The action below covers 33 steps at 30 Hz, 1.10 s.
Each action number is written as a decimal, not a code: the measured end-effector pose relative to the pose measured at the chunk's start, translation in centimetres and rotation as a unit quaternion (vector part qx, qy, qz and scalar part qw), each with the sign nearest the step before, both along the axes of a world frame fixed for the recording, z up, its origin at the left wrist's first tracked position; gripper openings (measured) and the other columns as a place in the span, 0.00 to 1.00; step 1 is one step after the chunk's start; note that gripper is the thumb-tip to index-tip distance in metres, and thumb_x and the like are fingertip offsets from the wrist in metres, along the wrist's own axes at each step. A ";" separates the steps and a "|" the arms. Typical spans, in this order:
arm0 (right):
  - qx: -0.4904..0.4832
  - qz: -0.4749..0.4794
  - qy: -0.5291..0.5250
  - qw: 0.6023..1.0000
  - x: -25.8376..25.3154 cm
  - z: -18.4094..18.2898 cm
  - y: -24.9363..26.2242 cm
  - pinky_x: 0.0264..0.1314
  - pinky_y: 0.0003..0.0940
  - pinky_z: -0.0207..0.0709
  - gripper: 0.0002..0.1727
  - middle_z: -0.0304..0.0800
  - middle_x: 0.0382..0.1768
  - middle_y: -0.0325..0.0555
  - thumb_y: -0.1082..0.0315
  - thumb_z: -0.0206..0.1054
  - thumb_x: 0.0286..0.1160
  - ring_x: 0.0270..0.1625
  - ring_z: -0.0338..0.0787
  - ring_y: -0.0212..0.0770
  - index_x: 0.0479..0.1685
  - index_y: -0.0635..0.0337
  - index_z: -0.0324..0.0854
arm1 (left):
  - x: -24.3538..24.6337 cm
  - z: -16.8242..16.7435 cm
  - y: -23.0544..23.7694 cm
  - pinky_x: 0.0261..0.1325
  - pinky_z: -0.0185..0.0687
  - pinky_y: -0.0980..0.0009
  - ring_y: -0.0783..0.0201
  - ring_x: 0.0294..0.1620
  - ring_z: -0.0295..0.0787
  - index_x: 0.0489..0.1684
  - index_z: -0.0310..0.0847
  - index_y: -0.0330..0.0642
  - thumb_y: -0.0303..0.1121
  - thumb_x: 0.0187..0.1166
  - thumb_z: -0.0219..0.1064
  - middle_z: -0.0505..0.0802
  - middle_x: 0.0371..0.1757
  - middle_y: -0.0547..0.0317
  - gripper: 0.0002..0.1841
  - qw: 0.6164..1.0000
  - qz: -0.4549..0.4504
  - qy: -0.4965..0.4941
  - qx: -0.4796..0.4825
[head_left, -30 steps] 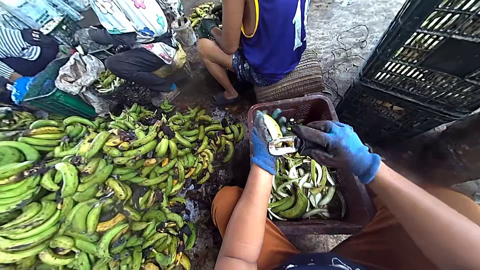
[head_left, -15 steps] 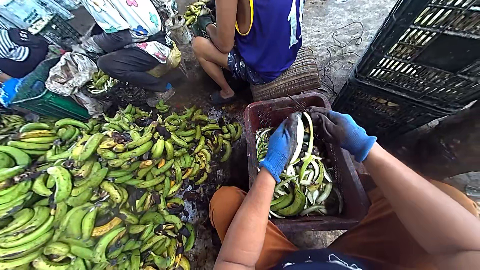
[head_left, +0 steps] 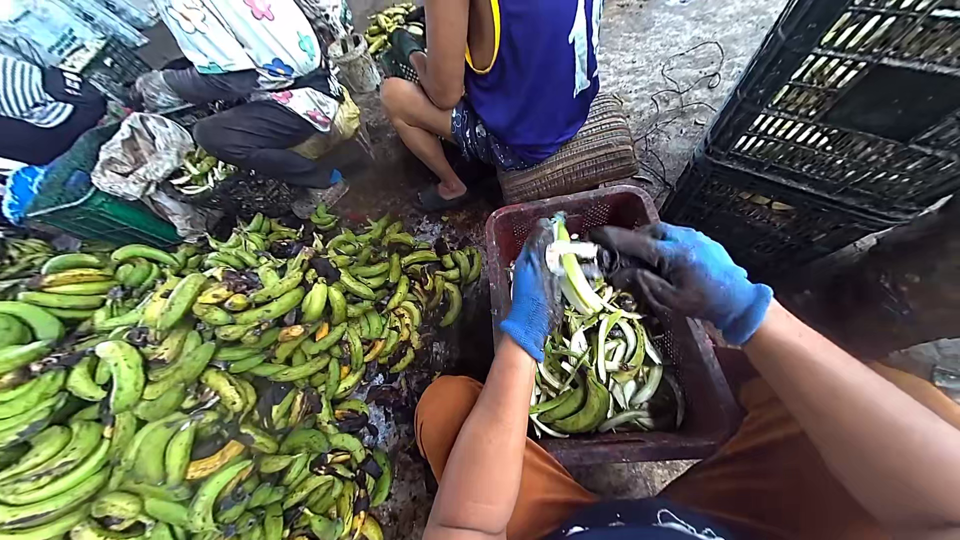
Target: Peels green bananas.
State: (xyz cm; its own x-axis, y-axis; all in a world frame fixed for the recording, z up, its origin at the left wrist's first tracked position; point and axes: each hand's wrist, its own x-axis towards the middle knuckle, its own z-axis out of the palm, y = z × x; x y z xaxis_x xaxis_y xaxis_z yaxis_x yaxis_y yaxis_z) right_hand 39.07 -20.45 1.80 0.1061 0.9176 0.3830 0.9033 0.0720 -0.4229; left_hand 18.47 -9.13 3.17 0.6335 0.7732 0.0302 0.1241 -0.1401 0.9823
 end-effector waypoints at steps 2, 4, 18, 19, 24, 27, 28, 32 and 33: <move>-0.085 -0.079 0.083 0.990 0.7 0.4 0.5 0.54 0.69 0.80 0.28 0.90 0.57 0.56 0.47 0.49 0.87 0.56 0.90 0.61 0.83 0.38 0.74 | 0.1 -0.2 -0.5 0.70 0.79 0.55 0.61 0.73 0.80 0.90 0.60 0.57 0.43 0.94 0.48 0.78 0.81 0.59 0.25 0.999 -0.037 0.024 0.002; -0.108 -0.102 0.132 0.980 1.8 0.2 0.6 0.71 0.66 0.76 0.29 0.89 0.66 0.55 0.47 0.47 0.90 0.68 0.88 0.57 0.82 0.48 0.75 | 0.4 -0.6 -0.2 0.56 0.86 0.59 0.64 0.58 0.86 0.89 0.62 0.62 0.46 0.94 0.47 0.84 0.75 0.61 0.24 0.998 -0.050 0.005 -0.046; 0.036 0.099 0.008 0.994 0.1 -0.1 -0.3 0.54 0.54 0.83 0.31 0.91 0.57 0.48 0.47 0.56 0.75 0.53 0.89 0.48 0.78 0.43 0.80 | -0.5 -0.4 0.5 0.81 0.70 0.57 0.61 0.82 0.71 0.92 0.57 0.48 0.30 0.83 0.63 0.72 0.87 0.55 0.34 0.977 -0.020 0.006 0.213; 0.038 0.097 0.004 0.995 -0.1 -0.1 -0.2 0.53 0.54 0.83 0.31 0.91 0.56 0.49 0.46 0.56 0.76 0.53 0.89 0.49 0.78 0.43 0.80 | -0.6 -0.3 0.5 0.83 0.67 0.57 0.60 0.84 0.70 0.92 0.56 0.46 0.30 0.85 0.61 0.70 0.88 0.54 0.33 0.978 -0.015 0.002 0.208; -0.010 -0.030 0.045 0.998 1.9 0.4 0.3 0.59 0.69 0.78 0.28 0.88 0.60 0.58 0.55 0.56 0.81 0.60 0.87 0.63 0.82 0.41 0.76 | -0.5 0.4 -0.1 0.66 0.82 0.66 0.70 0.65 0.83 0.86 0.65 0.54 0.40 0.94 0.48 0.83 0.74 0.61 0.23 0.996 -0.062 -0.061 0.028; -0.026 -0.145 0.168 0.975 4.1 1.0 0.2 0.66 0.59 0.79 0.27 0.89 0.62 0.51 0.47 0.51 0.89 0.62 0.89 0.50 0.82 0.43 0.74 | 0.2 0.1 0.2 0.75 0.76 0.55 0.61 0.77 0.78 0.90 0.61 0.56 0.41 0.94 0.48 0.76 0.84 0.60 0.25 0.998 -0.032 -0.005 0.048; -0.008 -0.155 0.240 0.958 3.8 1.1 0.0 0.57 0.48 0.83 0.28 0.90 0.55 0.46 0.45 0.52 0.88 0.52 0.90 0.40 0.80 0.46 0.74 | 0.8 -0.3 0.5 0.76 0.75 0.50 0.58 0.78 0.77 0.91 0.60 0.59 0.44 0.95 0.47 0.75 0.85 0.59 0.26 0.999 0.003 0.013 0.047; -0.003 -0.095 0.326 0.941 -1.1 0.7 -0.2 0.32 0.48 0.85 0.27 0.89 0.35 0.46 0.51 0.72 0.75 0.30 0.87 0.41 0.72 0.47 0.79 | 3.1 -2.6 1.0 0.69 0.79 0.46 0.53 0.73 0.82 0.90 0.61 0.62 0.50 0.92 0.51 0.81 0.80 0.56 0.27 0.998 0.051 0.024 -0.029; -0.040 -0.089 0.295 0.950 -2.2 -0.1 0.2 0.35 0.52 0.86 0.29 0.90 0.36 0.47 0.52 0.76 0.70 0.32 0.89 0.44 0.72 0.45 0.80 | 3.6 -3.0 0.7 0.68 0.80 0.49 0.54 0.69 0.83 0.87 0.65 0.55 0.46 0.93 0.52 0.83 0.76 0.51 0.25 0.997 0.040 0.013 -0.058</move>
State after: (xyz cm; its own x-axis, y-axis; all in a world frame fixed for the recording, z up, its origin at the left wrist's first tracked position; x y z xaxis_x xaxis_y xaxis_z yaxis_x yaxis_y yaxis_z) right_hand 36.82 -20.21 1.74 0.4376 0.8885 0.1378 0.5020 -0.1142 -0.8573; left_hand 22.08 -8.45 0.17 0.5689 0.8188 -0.0771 0.1553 -0.0148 0.9878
